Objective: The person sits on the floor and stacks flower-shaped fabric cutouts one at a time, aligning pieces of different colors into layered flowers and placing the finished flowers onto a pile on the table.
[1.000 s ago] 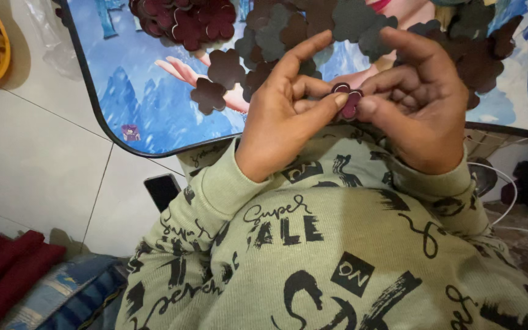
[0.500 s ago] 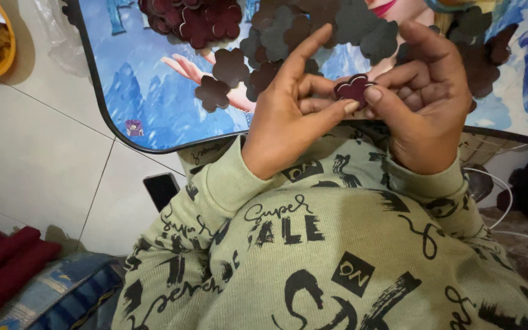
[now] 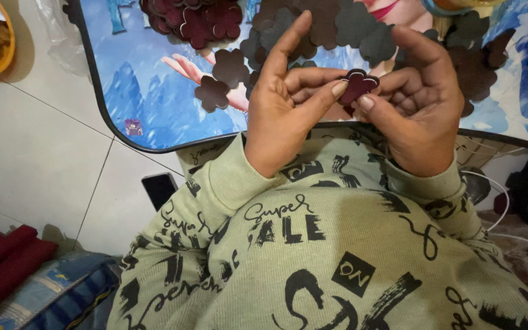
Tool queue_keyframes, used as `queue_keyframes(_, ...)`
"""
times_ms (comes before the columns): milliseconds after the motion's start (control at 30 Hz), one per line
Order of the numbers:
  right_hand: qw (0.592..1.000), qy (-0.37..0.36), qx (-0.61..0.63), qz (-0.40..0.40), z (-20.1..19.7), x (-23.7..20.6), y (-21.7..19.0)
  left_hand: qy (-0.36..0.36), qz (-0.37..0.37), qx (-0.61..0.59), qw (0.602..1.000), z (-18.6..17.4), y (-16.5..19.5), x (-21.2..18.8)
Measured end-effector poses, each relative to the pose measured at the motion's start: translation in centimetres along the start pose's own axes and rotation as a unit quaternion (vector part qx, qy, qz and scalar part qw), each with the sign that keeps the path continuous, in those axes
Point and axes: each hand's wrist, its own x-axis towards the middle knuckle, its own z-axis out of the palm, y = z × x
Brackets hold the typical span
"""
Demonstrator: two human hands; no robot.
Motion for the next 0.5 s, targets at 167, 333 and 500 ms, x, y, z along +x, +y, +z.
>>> queue_keyframes(167, 1.0, -0.008, 0.009, -0.02, -0.4, -0.1, 0.6, -0.002, 0.026, 0.059, 0.998, 0.1, 0.9, 0.2)
queue_keyframes(333, 0.996, -0.028, 0.067, -0.06, -1.1, -0.5, 1.6, 0.088, 0.167, 0.259, 0.947, -1.9, 5.6, 0.9)
queue_keyframes(500, 0.998, -0.025, 0.028, -0.053, -1.1, -0.5, 1.6, 0.192, 0.256, 0.596, 0.736, -3.7, 10.1, 2.5)
